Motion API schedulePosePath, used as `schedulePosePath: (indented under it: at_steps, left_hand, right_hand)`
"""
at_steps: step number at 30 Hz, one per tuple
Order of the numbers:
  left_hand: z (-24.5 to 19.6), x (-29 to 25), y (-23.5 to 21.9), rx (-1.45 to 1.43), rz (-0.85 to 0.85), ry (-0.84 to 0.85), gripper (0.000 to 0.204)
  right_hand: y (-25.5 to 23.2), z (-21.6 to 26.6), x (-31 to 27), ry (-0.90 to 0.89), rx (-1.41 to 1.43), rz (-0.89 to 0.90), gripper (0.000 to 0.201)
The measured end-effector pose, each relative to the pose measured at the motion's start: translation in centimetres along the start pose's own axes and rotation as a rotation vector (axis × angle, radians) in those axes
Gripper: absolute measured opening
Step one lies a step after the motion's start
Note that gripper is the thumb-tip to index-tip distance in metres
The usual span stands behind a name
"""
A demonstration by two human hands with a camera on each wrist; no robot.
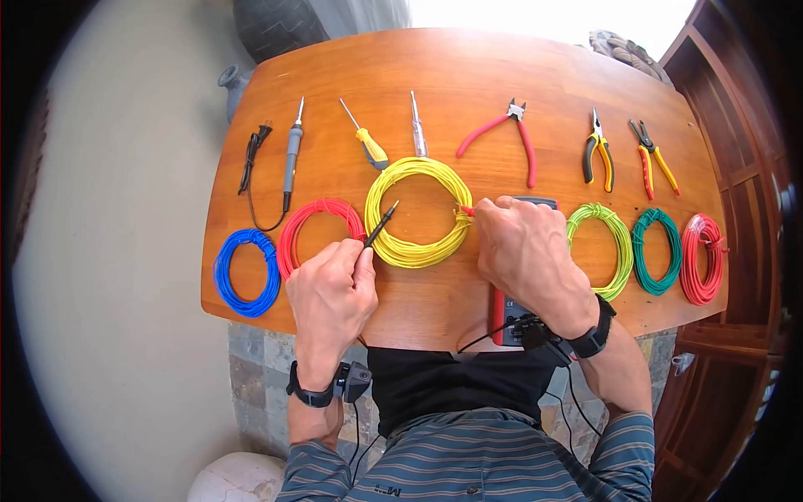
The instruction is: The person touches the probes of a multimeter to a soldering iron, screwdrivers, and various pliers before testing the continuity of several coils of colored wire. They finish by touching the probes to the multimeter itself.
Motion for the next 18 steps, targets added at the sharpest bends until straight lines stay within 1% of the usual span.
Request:
schedulePosePath:
  at_steps: [1, 8, 10, 11, 13, 14, 16, 18]
  left_hand:
    - [-0.1, 0.0, 0.2, -0.001, 0.029, -0.001, 0.007]
    - [-1.2, -0.4, 0.3, 0.002, 0.063, 0.034, 0.008]
    - [-1.1, -0.5, 0.4, -0.005, 0.1, 0.013, 0.015]
    - [-1.0, -0.5, 0.4, -0.005, 0.1, 0.013, 0.015]
    - [-1.3, -0.5, 0.1, -0.009, 0.08, 0.048, 0.007]
    - [-1.2, -0.4, 0.2, -0.009, 0.08, 0.048, 0.007]
    - [-0.7, 0.0, 0.0, -0.052, 0.003, 0.017, 0.008]
    - [-0.4, 0.7, 0.2, -0.068, -0.008, 0.001, 0.008]
  right_hand:
    - [0.0, 0.0, 0.0, 0.0, 0.0, -0.001, 0.015]
    - [-0.2, 0.0, -0.1, -0.011, 0.021, -0.019, 0.015]
    - [-0.1, -0.1, -0.1, -0.015, 0.018, -0.023, 0.015]
    - [0.0, -0.1, -0.1, -0.02, 0.016, -0.026, 0.015]
    - [-0.1, 0.0, -0.1, -0.017, 0.013, -0.025, 0.015]
    - [-0.1, 0.0, -0.1, -0.014, 0.01, -0.023, 0.015]
    - [-0.1, 0.0, -0.1, -0.015, 0.014, -0.025, 0.015]
    - [-0.2, 0.0, -0.2, -0.016, 0.017, -0.028, 0.014]
Point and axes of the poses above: each hand's wrist, its own x-axis towards the middle knuckle, its own y-axis out of the palm, z = x × y, the point moved 8 cm from there along x, towards the middle knuckle, and after that the axes turned 6 degrees about x, right-handed, at the moved point
